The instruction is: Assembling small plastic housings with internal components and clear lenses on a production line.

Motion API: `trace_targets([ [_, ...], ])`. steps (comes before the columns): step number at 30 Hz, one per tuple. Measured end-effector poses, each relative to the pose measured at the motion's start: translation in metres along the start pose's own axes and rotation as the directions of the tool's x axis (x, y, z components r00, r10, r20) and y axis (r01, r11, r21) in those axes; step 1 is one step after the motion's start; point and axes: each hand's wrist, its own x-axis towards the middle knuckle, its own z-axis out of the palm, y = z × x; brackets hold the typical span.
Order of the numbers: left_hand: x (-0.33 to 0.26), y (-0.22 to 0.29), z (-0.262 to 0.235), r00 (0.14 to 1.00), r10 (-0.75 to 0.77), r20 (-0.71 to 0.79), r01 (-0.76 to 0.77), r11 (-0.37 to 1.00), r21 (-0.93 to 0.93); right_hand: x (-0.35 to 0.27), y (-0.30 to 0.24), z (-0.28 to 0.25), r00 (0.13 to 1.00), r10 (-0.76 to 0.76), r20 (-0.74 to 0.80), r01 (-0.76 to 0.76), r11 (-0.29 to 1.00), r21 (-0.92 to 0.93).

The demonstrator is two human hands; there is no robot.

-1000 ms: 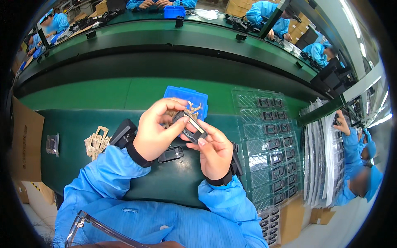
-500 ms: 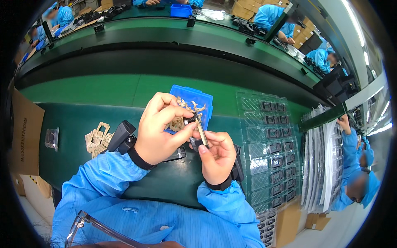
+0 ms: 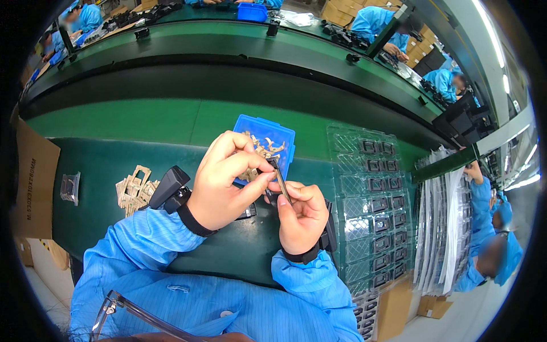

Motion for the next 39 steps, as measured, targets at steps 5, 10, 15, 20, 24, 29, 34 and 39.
trace_targets([
  [5,-0.003,0.001,-0.001,0.999,0.033,0.000,-0.033,0.999,0.039,-0.001,0.002,-0.001,1.000,0.007,0.004,-0.007,1.000,0.009],
  [10,-0.002,0.007,0.001,0.999,0.048,-0.017,-0.046,0.997,0.060,-0.003,0.001,-0.006,1.000,-0.023,0.013,0.023,0.999,-0.039],
  [15,0.003,0.009,-0.002,0.991,0.135,-0.007,-0.129,0.964,0.233,-0.004,0.008,-0.003,0.997,-0.062,0.042,0.065,0.995,-0.077],
  [20,0.003,0.013,-0.002,0.996,0.084,0.008,-0.084,0.964,0.254,-0.007,0.021,0.001,1.000,-0.005,0.029,0.004,1.000,0.022],
  [24,0.002,0.014,0.004,0.997,0.067,0.033,-0.074,0.958,0.277,-0.007,0.025,-0.001,0.999,0.032,0.033,-0.033,0.999,0.040],
  [29,-0.005,0.010,0.011,0.990,0.094,0.103,-0.123,0.940,0.319,-0.003,0.012,0.001,0.988,0.156,0.006,-0.155,0.988,-0.018],
  [34,-0.007,0.012,0.019,0.987,0.112,0.116,-0.144,0.937,0.318,0.001,0.013,0.000,0.967,0.246,-0.069,-0.255,0.949,-0.187],
  [39,-0.014,0.008,0.020,0.986,0.019,0.168,-0.061,0.967,0.247,0.002,0.019,-0.002,0.959,0.260,-0.115,-0.283,0.913,-0.294],
])
